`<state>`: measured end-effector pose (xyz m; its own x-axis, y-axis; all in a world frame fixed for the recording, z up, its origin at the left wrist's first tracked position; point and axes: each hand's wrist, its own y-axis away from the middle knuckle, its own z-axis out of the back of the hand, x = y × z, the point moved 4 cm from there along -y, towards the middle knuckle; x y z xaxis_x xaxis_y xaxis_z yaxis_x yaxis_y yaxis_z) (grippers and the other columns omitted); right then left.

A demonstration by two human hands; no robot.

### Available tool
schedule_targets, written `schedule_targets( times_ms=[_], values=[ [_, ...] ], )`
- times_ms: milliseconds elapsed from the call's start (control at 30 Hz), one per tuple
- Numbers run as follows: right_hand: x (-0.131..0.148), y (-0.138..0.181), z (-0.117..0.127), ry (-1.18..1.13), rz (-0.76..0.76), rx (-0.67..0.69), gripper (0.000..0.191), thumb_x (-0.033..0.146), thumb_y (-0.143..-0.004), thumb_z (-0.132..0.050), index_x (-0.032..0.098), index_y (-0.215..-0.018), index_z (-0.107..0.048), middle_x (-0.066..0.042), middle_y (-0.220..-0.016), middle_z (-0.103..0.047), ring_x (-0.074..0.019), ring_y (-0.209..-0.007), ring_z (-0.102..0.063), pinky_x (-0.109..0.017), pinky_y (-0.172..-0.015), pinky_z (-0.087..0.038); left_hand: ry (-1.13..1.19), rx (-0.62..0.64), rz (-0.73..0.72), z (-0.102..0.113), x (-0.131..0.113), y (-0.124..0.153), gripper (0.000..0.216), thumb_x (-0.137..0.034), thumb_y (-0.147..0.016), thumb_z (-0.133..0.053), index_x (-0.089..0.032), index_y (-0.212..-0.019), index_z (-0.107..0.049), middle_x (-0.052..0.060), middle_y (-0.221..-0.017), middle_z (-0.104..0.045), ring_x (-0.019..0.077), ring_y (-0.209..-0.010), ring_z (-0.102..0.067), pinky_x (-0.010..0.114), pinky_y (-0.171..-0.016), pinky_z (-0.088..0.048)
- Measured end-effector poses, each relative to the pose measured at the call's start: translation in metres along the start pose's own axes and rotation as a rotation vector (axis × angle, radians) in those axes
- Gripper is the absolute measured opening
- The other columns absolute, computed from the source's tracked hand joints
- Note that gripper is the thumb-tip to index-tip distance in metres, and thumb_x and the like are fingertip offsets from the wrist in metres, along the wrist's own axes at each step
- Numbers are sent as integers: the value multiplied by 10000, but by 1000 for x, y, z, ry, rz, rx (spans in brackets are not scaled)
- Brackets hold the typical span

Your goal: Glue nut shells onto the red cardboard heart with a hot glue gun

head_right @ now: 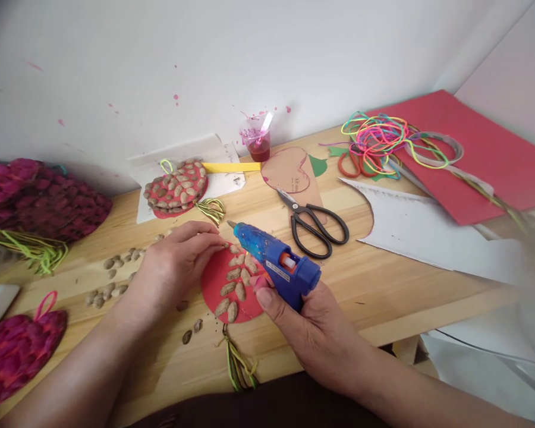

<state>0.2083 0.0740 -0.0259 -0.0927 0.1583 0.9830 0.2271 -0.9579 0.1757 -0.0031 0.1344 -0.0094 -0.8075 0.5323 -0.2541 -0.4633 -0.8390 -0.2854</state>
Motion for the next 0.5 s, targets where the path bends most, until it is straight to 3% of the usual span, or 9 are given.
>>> schedule_targets(
  times_ms=[233, 500],
  values=[
    [-3, 2, 1, 18, -24, 3, 239, 484, -953, -591, 267, -969, -690, -35, -942, -727, -226, -890, -701, -378, -878, -613, -13, 12, 8, -2, 2, 0, 174, -159, -954, -546, -235, -968, -702, 19, -1136, -688, 164, -943, -670, 269, -824, -527],
    [-4, 2, 0, 9, -3, 8, 204, 460, -963, -594, 278, -962, -685, -18, -939, -707, -198, -880, -678, -333, -868, -608, -16, -11, 2, -2, 1, 0, 193, -142, -945, -547, -236, -969, -714, 14, -1123, -695, 162, -928, -674, 259, -784, -528]
  ],
)
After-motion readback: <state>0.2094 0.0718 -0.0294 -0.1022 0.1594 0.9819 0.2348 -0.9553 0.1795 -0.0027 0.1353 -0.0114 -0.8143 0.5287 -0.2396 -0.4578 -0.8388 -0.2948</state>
